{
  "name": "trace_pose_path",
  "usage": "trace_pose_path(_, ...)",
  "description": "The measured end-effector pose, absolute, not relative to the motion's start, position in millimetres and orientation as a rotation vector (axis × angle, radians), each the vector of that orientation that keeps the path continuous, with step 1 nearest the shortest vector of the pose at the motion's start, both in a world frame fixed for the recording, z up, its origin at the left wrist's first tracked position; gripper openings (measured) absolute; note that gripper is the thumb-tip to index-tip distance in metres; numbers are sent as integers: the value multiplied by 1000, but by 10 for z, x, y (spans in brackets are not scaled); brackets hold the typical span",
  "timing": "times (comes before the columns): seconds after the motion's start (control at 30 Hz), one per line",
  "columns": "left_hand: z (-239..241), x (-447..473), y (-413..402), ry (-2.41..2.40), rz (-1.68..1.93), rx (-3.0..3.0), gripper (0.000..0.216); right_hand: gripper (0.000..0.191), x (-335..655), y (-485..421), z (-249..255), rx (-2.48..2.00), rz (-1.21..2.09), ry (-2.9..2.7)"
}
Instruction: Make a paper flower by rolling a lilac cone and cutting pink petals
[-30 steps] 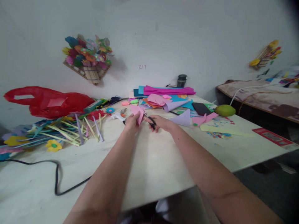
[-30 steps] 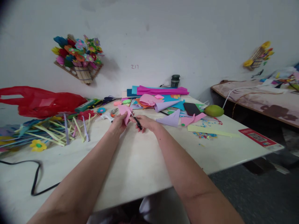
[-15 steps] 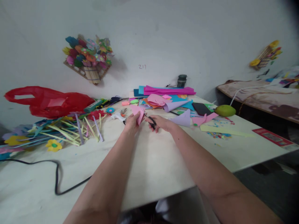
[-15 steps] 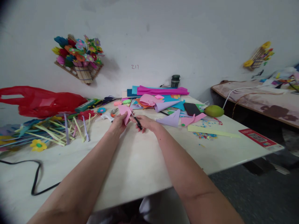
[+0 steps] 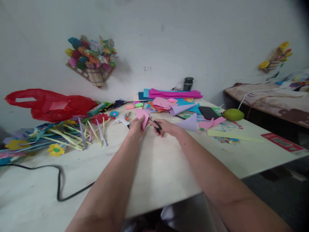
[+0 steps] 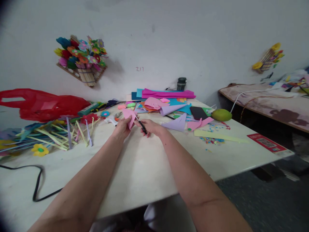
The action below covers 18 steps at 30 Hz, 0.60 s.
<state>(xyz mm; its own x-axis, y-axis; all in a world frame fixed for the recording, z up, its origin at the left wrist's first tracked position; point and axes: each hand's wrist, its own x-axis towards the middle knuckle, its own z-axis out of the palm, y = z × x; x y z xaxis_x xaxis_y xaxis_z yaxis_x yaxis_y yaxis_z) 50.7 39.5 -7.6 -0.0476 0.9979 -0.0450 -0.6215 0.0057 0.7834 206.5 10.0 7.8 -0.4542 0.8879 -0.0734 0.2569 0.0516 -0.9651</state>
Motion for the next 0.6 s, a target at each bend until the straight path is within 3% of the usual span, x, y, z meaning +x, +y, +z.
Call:
trace_pose_path(0.37, -61, 508, 393, 763, 1493, 605, 6, 27, 2038, 51, 126, -1141, 1418, -1750)
trace_pose_path(0.6, -82, 496, 408, 724, 1494, 601, 15, 16, 2013, 27, 145, -1148, 1354, -1768)
